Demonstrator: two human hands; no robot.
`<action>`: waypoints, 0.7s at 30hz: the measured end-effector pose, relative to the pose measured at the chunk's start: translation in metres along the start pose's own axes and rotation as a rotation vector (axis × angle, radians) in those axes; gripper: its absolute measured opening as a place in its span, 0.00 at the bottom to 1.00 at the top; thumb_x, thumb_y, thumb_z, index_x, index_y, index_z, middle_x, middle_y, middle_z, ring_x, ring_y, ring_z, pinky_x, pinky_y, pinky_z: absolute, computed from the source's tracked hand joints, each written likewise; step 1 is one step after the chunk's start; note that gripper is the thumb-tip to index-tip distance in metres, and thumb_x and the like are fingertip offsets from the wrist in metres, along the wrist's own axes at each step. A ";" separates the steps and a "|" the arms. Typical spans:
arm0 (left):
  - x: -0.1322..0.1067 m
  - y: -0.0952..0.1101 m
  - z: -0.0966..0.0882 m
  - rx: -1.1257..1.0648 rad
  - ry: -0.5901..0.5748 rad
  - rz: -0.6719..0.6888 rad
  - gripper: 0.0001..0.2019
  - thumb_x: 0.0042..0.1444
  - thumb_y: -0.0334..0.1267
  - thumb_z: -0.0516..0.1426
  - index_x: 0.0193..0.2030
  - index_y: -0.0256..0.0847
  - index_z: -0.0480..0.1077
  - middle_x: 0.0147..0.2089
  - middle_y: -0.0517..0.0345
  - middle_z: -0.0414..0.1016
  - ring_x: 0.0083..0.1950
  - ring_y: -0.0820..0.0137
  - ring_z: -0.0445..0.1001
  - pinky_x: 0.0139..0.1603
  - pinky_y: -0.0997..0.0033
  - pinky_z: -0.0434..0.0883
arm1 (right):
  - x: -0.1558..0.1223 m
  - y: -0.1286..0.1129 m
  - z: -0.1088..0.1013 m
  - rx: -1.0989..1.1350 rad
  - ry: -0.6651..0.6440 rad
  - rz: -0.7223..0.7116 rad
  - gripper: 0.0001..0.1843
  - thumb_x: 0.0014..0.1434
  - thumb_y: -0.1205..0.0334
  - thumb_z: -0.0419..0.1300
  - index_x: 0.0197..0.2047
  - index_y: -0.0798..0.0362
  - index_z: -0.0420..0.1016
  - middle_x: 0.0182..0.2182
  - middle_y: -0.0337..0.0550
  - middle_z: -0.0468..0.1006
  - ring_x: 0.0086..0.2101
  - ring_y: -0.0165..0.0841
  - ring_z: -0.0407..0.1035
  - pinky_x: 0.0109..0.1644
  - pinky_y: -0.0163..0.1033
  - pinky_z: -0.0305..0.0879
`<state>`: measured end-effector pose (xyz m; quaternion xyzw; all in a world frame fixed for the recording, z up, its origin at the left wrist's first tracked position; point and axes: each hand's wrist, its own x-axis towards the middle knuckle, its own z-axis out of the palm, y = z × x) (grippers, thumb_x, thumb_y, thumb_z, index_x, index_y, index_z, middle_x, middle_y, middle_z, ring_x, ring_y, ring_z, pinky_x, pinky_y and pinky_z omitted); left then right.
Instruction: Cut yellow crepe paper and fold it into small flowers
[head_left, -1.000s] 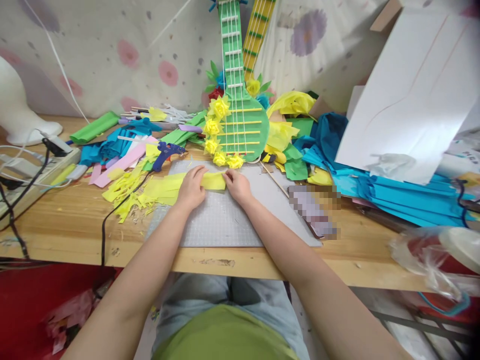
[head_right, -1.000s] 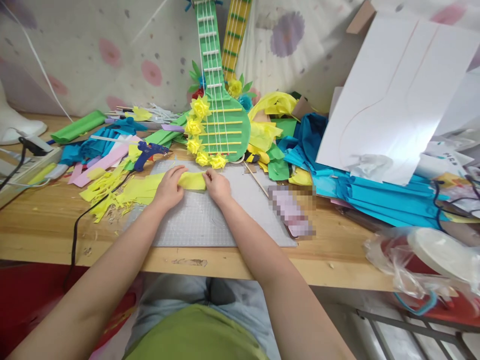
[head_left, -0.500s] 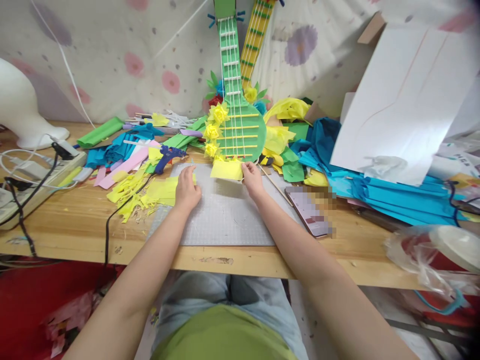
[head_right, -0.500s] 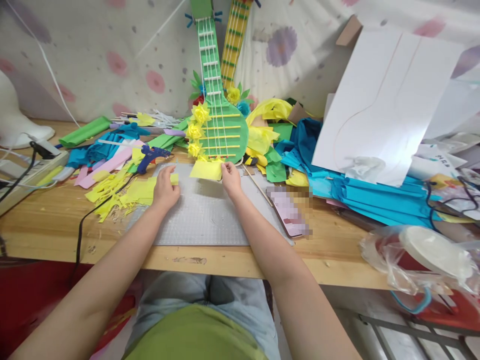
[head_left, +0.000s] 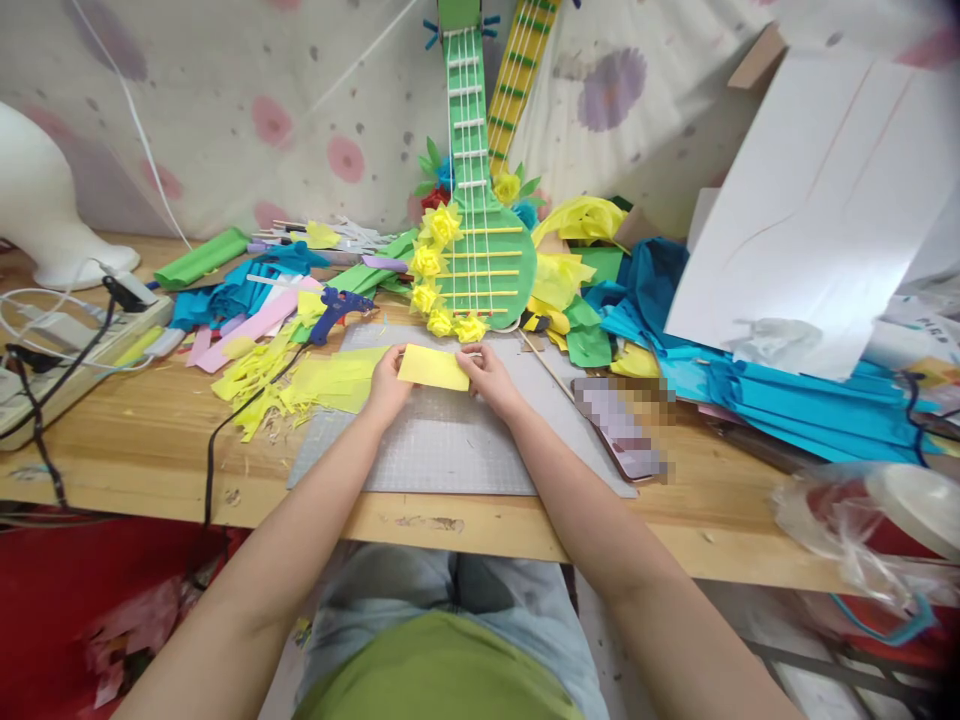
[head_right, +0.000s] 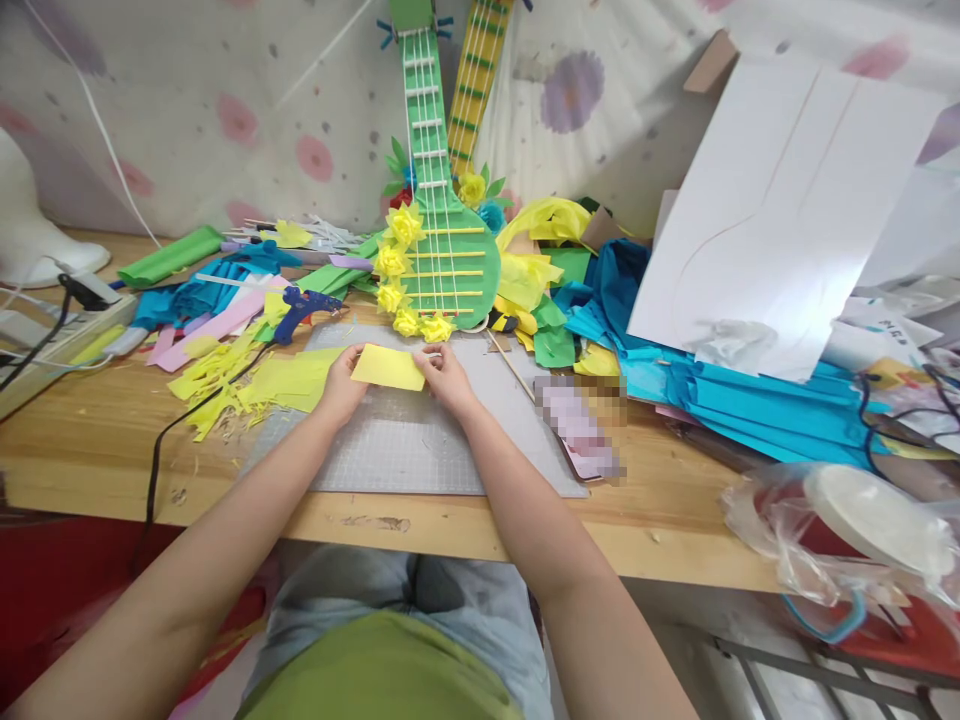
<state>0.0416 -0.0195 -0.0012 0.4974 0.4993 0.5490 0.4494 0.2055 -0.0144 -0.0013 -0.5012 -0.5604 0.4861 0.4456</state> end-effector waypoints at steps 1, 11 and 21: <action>0.000 0.000 -0.001 0.002 0.015 -0.012 0.20 0.38 0.33 0.58 0.43 0.38 0.64 0.34 0.57 0.74 0.32 0.70 0.73 0.26 0.74 0.70 | 0.000 0.001 0.000 -0.007 -0.021 -0.013 0.19 0.47 0.48 0.58 0.38 0.49 0.59 0.19 0.27 0.61 0.16 0.21 0.55 0.18 0.28 0.54; -0.001 0.000 -0.002 0.047 0.087 -0.037 0.14 0.40 0.34 0.57 0.37 0.38 0.66 0.33 0.58 0.72 0.28 0.74 0.69 0.18 0.80 0.64 | -0.016 -0.010 -0.015 -0.458 -0.038 -0.465 0.34 0.44 0.43 0.61 0.52 0.50 0.62 0.53 0.50 0.62 0.52 0.38 0.59 0.51 0.44 0.62; 0.003 -0.001 -0.009 0.029 0.044 -0.038 0.26 0.38 0.35 0.63 0.48 0.37 0.65 0.30 0.60 0.73 0.28 0.73 0.72 0.25 0.74 0.71 | -0.008 0.003 -0.001 -0.140 0.215 -0.164 0.20 0.53 0.47 0.51 0.35 0.54 0.74 0.31 0.40 0.76 0.33 0.32 0.68 0.39 0.37 0.63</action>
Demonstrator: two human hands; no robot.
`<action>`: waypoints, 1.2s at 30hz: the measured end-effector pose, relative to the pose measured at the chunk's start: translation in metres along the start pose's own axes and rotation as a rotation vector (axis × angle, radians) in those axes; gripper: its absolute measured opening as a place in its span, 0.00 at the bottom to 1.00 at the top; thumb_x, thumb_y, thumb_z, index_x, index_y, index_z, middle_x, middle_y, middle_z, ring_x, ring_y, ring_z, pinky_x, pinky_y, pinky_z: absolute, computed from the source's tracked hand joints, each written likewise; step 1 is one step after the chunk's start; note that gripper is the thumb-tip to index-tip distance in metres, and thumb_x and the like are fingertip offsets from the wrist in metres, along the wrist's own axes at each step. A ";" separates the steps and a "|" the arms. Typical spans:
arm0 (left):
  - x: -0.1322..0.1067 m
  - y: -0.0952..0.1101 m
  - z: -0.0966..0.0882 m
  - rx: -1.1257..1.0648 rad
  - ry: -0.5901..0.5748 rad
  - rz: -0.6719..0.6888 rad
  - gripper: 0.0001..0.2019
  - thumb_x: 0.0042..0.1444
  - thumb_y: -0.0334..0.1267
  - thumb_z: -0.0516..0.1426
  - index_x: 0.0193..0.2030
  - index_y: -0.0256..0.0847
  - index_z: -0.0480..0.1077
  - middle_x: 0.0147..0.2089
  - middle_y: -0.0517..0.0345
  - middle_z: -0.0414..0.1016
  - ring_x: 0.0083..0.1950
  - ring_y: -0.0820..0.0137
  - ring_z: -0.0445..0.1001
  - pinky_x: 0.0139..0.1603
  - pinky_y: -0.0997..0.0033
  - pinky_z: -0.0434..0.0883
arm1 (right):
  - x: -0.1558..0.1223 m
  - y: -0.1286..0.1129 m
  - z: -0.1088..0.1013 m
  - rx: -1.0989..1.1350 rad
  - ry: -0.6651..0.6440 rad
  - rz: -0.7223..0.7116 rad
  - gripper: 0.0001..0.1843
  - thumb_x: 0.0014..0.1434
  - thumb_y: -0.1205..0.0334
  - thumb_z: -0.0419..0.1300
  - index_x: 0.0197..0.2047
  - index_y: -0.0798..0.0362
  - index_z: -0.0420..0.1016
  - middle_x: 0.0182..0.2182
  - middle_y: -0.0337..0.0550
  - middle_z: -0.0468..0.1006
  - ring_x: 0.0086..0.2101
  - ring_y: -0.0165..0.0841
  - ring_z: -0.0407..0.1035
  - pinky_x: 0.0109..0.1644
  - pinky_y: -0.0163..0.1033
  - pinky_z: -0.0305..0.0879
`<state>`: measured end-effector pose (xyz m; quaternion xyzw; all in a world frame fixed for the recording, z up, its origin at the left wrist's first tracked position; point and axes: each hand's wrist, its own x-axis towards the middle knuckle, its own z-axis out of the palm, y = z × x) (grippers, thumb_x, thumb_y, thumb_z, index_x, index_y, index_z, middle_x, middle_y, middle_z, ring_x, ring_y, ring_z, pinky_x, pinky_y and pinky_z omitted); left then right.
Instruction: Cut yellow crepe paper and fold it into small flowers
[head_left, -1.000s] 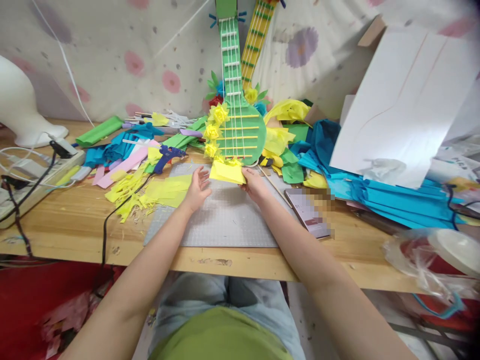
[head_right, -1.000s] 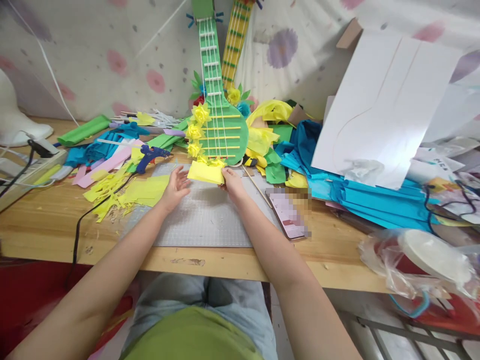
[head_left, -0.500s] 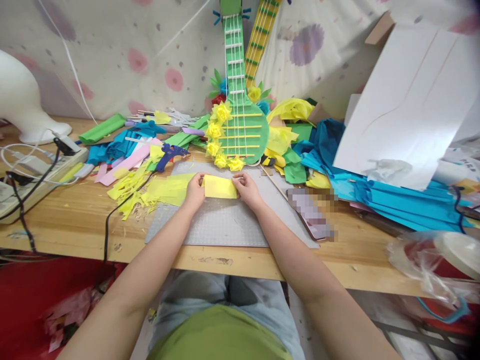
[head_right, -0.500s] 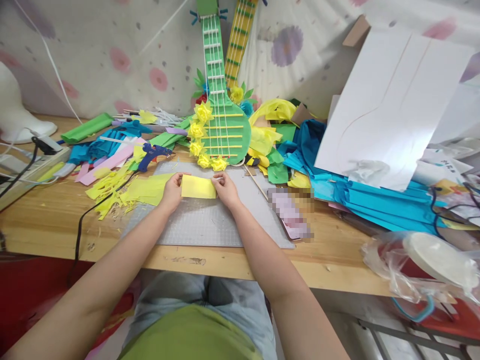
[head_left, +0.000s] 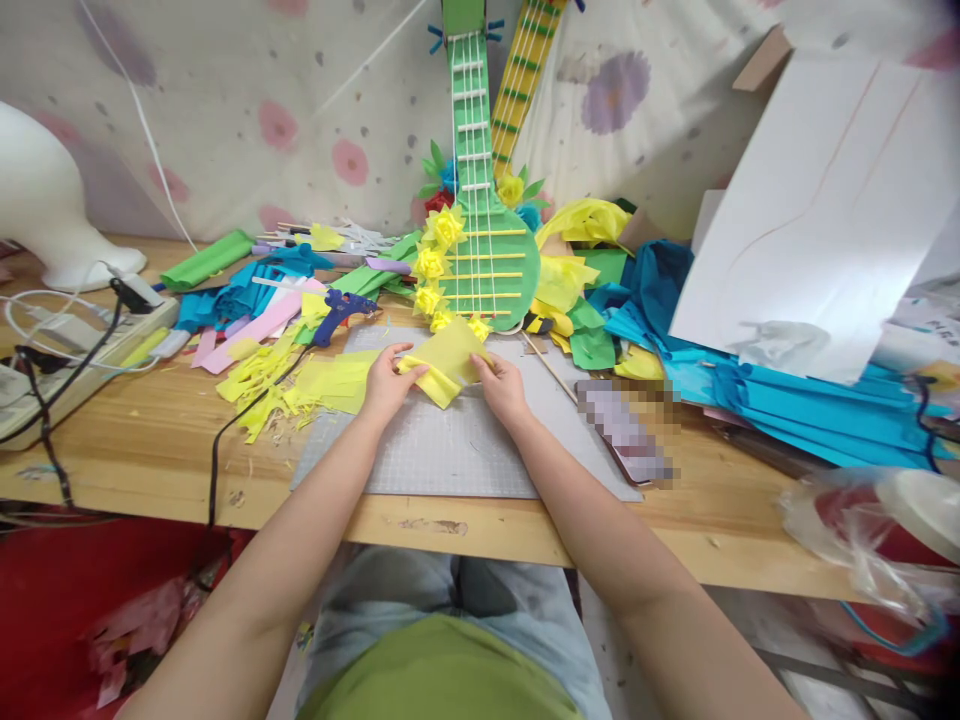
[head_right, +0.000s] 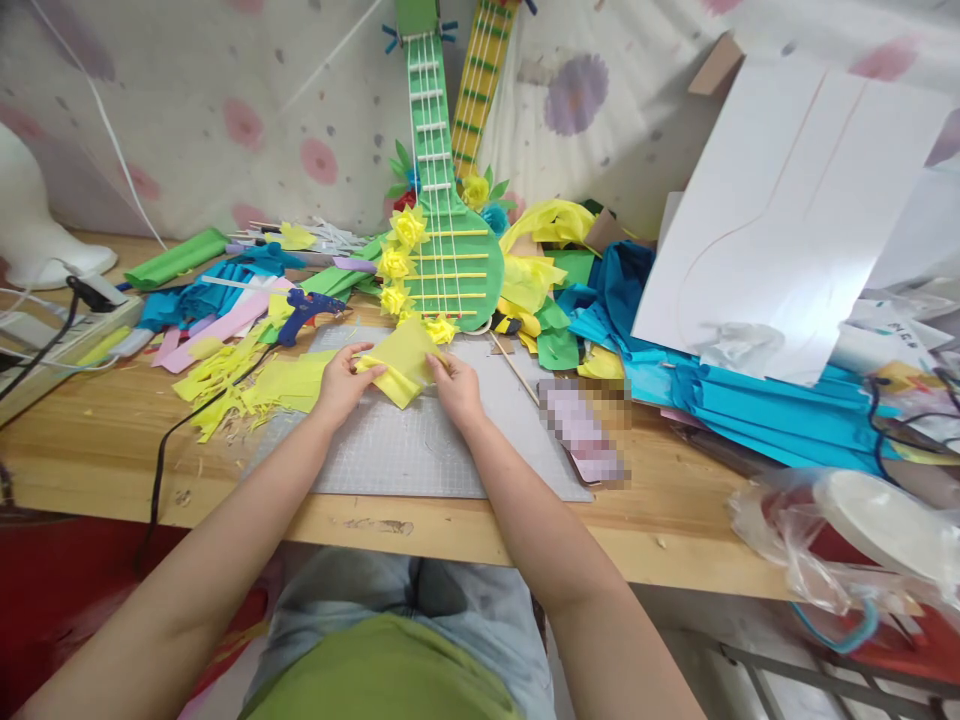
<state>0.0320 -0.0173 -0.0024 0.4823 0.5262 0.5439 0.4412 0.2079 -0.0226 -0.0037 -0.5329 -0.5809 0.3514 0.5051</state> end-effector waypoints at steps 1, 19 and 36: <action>0.000 0.001 -0.001 -0.021 0.000 -0.006 0.27 0.38 0.34 0.63 0.49 0.36 0.64 0.29 0.60 0.73 0.28 0.72 0.72 0.26 0.73 0.72 | 0.001 0.002 -0.001 0.064 0.043 0.027 0.21 0.52 0.46 0.52 0.35 0.55 0.74 0.30 0.40 0.75 0.32 0.31 0.68 0.37 0.35 0.63; -0.006 0.021 -0.020 -0.017 -0.111 -0.103 0.32 0.36 0.33 0.63 0.52 0.35 0.62 0.29 0.60 0.74 0.27 0.74 0.72 0.27 0.74 0.70 | 0.018 0.010 -0.031 0.331 0.312 0.211 0.21 0.45 0.47 0.58 0.36 0.57 0.71 0.27 0.42 0.74 0.27 0.32 0.69 0.26 0.35 0.66; 0.000 0.010 -0.020 0.073 0.021 -0.101 0.21 0.38 0.32 0.54 0.44 0.41 0.62 0.30 0.62 0.66 0.29 0.73 0.69 0.26 0.74 0.67 | 0.014 0.009 -0.034 0.131 0.164 0.183 0.19 0.47 0.48 0.53 0.35 0.55 0.70 0.27 0.40 0.72 0.27 0.29 0.65 0.29 0.34 0.64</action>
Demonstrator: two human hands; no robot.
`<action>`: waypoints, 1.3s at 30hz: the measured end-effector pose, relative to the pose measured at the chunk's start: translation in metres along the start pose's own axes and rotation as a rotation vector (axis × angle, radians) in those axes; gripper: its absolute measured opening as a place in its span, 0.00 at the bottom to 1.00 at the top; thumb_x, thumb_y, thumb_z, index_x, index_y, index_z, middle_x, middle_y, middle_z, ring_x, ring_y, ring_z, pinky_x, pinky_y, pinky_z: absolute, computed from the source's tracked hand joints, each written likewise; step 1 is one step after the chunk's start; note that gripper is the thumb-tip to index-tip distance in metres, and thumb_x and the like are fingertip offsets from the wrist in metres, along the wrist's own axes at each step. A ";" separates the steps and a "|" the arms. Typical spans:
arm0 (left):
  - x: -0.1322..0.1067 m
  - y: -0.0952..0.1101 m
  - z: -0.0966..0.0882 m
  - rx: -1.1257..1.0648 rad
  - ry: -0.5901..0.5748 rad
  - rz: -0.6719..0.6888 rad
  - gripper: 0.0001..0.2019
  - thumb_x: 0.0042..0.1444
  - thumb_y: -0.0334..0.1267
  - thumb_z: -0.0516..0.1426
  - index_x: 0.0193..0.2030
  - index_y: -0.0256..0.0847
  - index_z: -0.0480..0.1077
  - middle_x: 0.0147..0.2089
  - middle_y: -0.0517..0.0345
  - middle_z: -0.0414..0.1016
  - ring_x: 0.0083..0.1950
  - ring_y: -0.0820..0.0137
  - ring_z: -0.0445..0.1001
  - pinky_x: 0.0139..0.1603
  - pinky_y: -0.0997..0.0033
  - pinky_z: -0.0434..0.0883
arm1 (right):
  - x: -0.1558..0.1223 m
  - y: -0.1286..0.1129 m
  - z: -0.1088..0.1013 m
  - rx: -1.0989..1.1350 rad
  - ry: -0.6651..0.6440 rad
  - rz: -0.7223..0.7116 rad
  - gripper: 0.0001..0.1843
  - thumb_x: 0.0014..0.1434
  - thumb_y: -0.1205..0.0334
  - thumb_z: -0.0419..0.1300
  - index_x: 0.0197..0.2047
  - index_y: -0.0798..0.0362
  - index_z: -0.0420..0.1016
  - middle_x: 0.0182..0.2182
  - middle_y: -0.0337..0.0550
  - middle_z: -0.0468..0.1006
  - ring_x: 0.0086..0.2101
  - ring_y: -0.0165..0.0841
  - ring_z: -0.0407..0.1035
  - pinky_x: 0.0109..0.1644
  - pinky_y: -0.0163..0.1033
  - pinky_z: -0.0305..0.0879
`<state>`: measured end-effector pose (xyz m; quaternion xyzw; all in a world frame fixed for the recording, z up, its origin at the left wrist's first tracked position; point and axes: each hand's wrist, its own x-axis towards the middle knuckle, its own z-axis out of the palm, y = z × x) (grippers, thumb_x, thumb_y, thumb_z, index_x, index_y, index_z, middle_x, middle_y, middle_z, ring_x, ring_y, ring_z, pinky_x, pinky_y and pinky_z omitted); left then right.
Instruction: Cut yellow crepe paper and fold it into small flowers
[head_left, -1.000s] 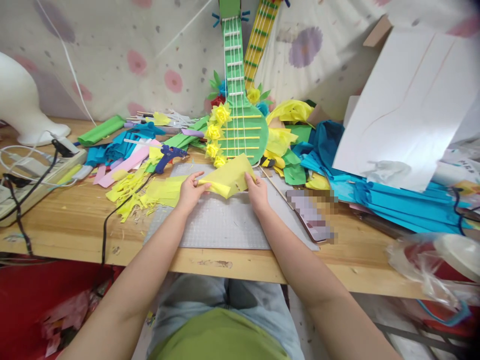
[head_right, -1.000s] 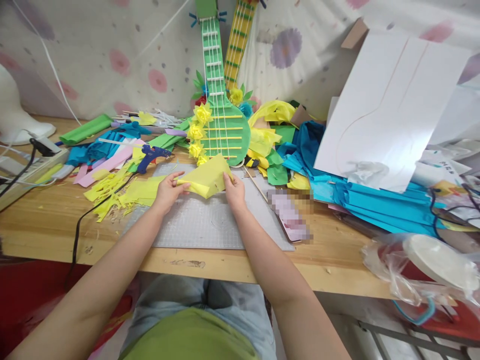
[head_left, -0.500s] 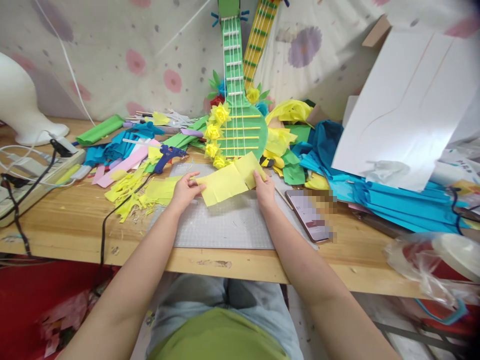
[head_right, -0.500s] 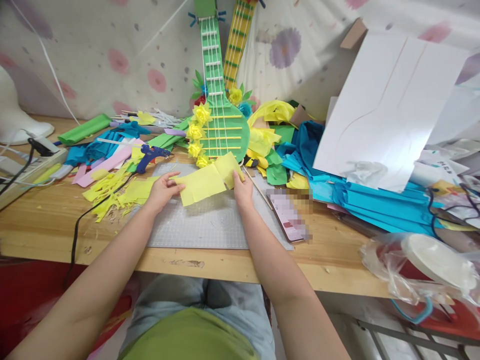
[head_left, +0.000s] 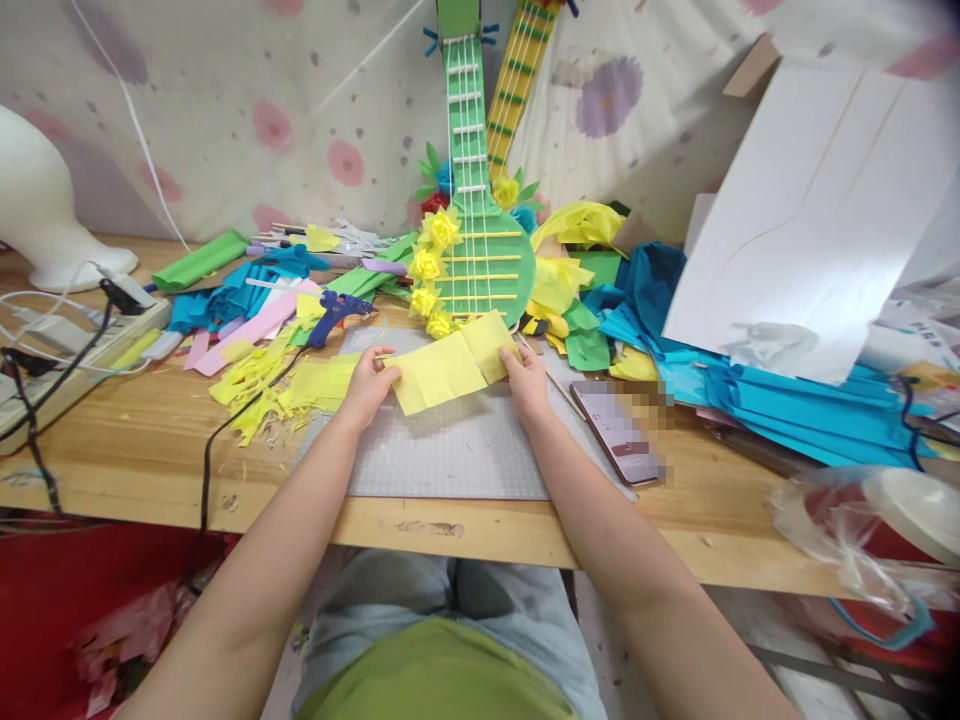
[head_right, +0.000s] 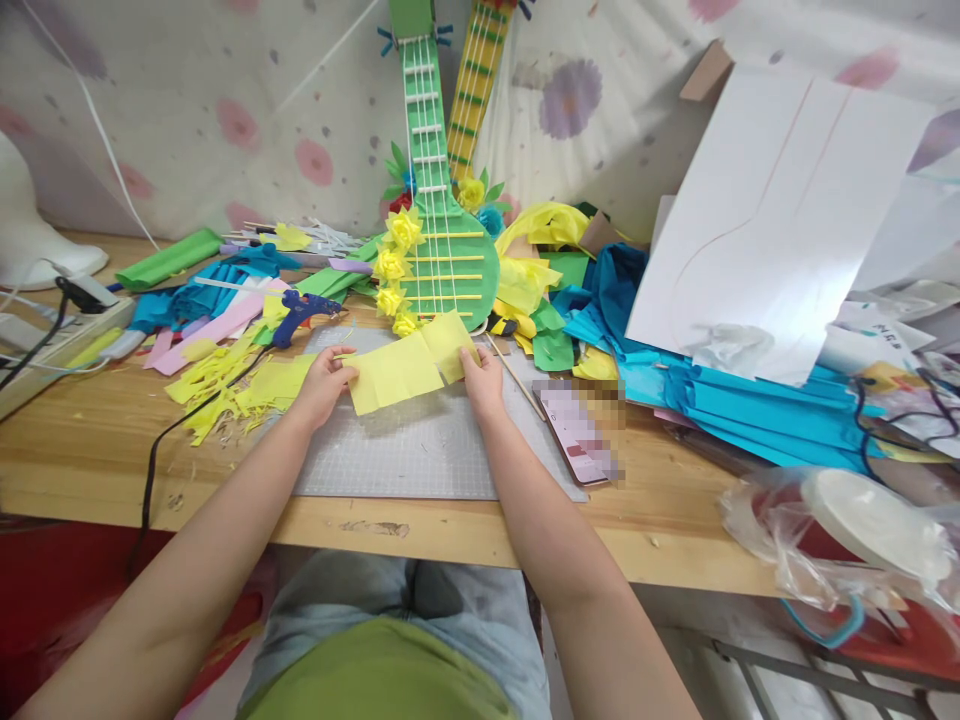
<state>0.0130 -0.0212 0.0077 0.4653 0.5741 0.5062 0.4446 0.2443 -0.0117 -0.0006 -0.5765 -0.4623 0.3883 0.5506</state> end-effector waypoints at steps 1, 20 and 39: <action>0.001 0.000 -0.001 0.059 0.028 0.002 0.21 0.38 0.32 0.54 0.44 0.41 0.61 0.31 0.62 0.65 0.29 0.73 0.69 0.27 0.73 0.68 | 0.001 0.001 -0.001 -0.084 -0.013 -0.014 0.18 0.48 0.49 0.52 0.35 0.54 0.70 0.27 0.39 0.72 0.27 0.29 0.65 0.30 0.34 0.64; -0.024 -0.012 0.040 1.142 -0.569 0.616 0.26 0.61 0.44 0.37 0.63 0.36 0.53 0.67 0.49 0.48 0.68 0.62 0.44 0.66 0.53 0.42 | 0.002 -0.008 -0.013 -0.801 -0.076 -0.177 0.15 0.49 0.62 0.55 0.41 0.54 0.69 0.35 0.44 0.74 0.34 0.32 0.67 0.41 0.39 0.62; -0.023 -0.001 0.042 0.958 -0.263 0.676 0.21 0.60 0.40 0.42 0.57 0.37 0.62 0.62 0.47 0.60 0.64 0.64 0.55 0.65 0.54 0.47 | -0.001 -0.010 -0.012 -0.830 -0.052 -0.194 0.13 0.51 0.63 0.53 0.41 0.53 0.70 0.35 0.43 0.75 0.33 0.32 0.68 0.38 0.37 0.61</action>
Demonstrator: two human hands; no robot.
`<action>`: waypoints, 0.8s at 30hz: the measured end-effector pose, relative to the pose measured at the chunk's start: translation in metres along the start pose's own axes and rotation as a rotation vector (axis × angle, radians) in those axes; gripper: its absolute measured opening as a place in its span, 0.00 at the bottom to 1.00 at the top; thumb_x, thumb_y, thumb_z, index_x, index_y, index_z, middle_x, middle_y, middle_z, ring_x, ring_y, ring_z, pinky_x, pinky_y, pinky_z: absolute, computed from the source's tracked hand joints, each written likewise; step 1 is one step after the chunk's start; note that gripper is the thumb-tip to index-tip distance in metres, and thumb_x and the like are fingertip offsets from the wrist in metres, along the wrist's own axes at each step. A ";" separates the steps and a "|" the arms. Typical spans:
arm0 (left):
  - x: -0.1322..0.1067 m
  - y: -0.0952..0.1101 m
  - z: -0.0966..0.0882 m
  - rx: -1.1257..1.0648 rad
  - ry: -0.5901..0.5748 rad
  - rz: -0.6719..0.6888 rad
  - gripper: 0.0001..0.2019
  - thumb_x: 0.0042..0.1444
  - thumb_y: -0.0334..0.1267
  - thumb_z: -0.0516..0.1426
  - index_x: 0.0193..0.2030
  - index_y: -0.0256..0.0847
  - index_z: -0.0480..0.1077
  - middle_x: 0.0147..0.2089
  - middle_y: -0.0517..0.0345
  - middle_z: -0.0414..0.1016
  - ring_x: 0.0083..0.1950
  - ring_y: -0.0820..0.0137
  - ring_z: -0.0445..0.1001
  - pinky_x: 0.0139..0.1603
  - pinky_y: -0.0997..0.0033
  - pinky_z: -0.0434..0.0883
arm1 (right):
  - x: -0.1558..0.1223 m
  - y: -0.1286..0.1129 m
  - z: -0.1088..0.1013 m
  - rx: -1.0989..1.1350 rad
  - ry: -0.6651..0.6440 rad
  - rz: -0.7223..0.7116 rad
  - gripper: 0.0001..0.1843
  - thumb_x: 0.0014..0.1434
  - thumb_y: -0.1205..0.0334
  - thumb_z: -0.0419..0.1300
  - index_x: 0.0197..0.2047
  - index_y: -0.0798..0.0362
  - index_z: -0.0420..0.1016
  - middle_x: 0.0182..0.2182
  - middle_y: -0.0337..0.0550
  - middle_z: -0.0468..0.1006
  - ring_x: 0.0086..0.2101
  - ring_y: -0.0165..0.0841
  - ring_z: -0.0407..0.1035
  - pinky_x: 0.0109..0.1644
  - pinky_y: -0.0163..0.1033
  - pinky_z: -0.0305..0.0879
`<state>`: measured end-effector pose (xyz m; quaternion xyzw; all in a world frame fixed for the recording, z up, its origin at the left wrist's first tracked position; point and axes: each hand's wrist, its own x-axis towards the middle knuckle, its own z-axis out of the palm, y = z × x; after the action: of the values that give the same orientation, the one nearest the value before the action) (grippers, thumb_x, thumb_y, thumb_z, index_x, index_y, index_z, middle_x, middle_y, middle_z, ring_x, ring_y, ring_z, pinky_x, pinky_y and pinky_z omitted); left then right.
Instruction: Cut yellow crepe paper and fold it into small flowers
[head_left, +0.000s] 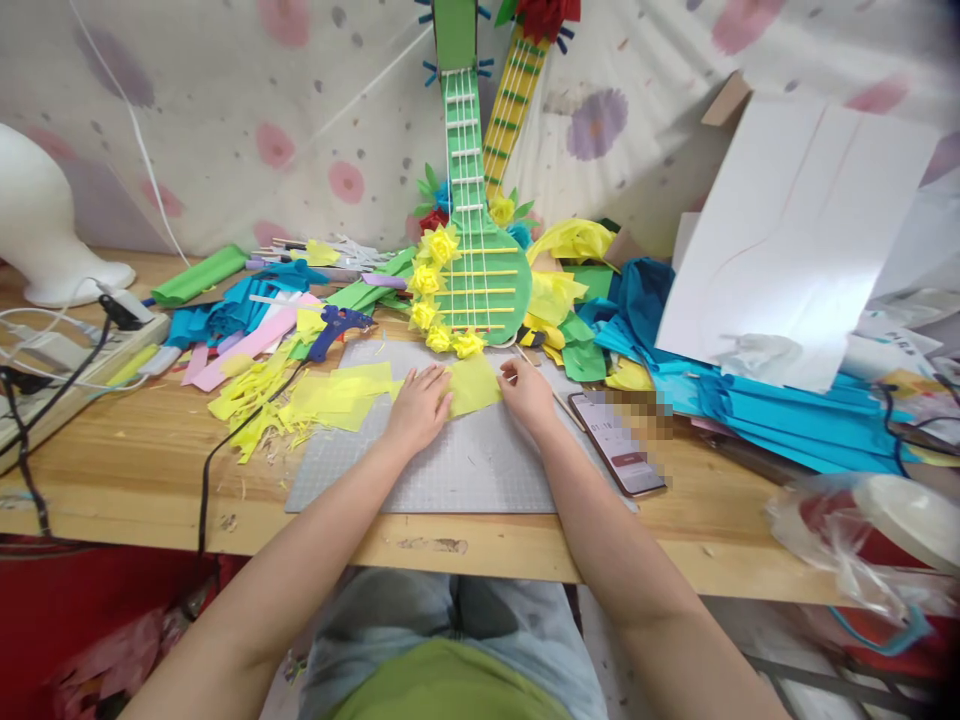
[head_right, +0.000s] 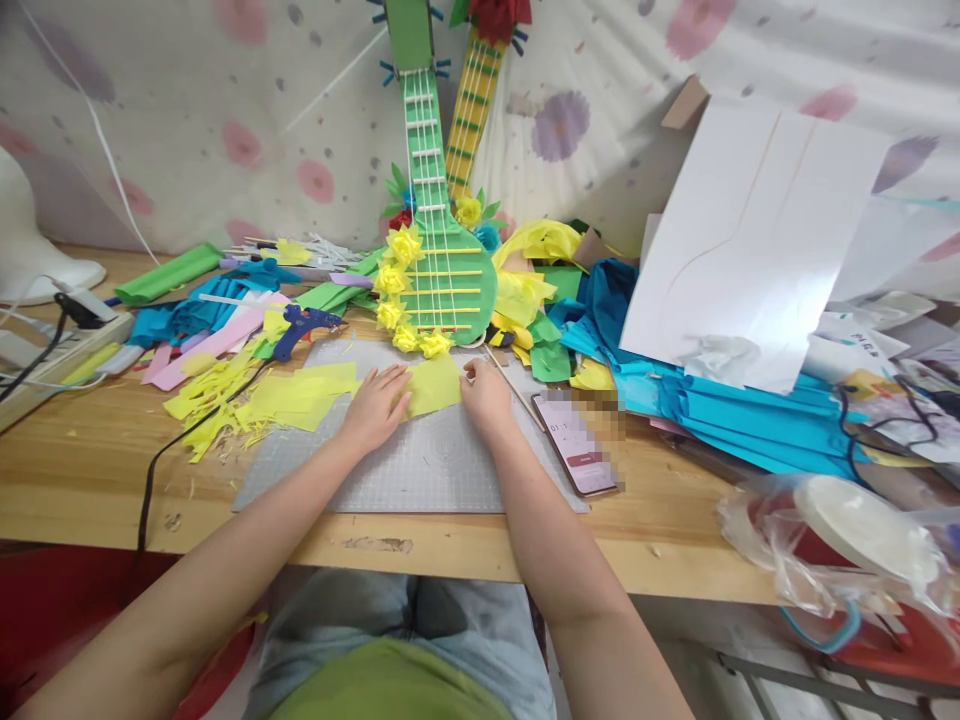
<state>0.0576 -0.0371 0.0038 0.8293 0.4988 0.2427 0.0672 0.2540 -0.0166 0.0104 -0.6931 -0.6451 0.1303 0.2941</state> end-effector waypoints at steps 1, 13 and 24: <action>0.001 -0.001 -0.001 -0.010 0.048 -0.004 0.20 0.60 0.39 0.43 0.55 0.37 0.63 0.60 0.47 0.62 0.63 0.64 0.57 0.65 0.54 0.48 | 0.000 0.000 -0.003 0.003 0.002 0.006 0.13 0.51 0.63 0.53 0.40 0.53 0.70 0.35 0.43 0.76 0.33 0.32 0.68 0.38 0.37 0.61; 0.048 -0.042 -0.026 -0.531 0.449 -0.414 0.11 0.52 0.37 0.51 0.43 0.40 0.66 0.46 0.51 0.70 0.50 0.66 0.68 0.53 0.62 0.64 | 0.044 0.021 -0.031 0.174 0.044 0.206 0.09 0.46 0.67 0.56 0.34 0.54 0.72 0.28 0.41 0.75 0.26 0.30 0.68 0.33 0.38 0.63; 0.107 -0.064 -0.054 -0.645 0.487 -0.585 0.06 0.46 0.34 0.56 0.33 0.40 0.66 0.37 0.56 0.72 0.43 0.67 0.70 0.50 0.67 0.64 | 0.112 0.012 -0.021 0.609 0.131 0.237 0.20 0.47 0.54 0.60 0.42 0.56 0.72 0.33 0.43 0.75 0.28 0.28 0.67 0.32 0.36 0.66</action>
<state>0.0226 0.0794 0.0643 0.5110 0.6113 0.5420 0.2671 0.2904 0.0870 0.0428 -0.6504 -0.4712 0.3057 0.5113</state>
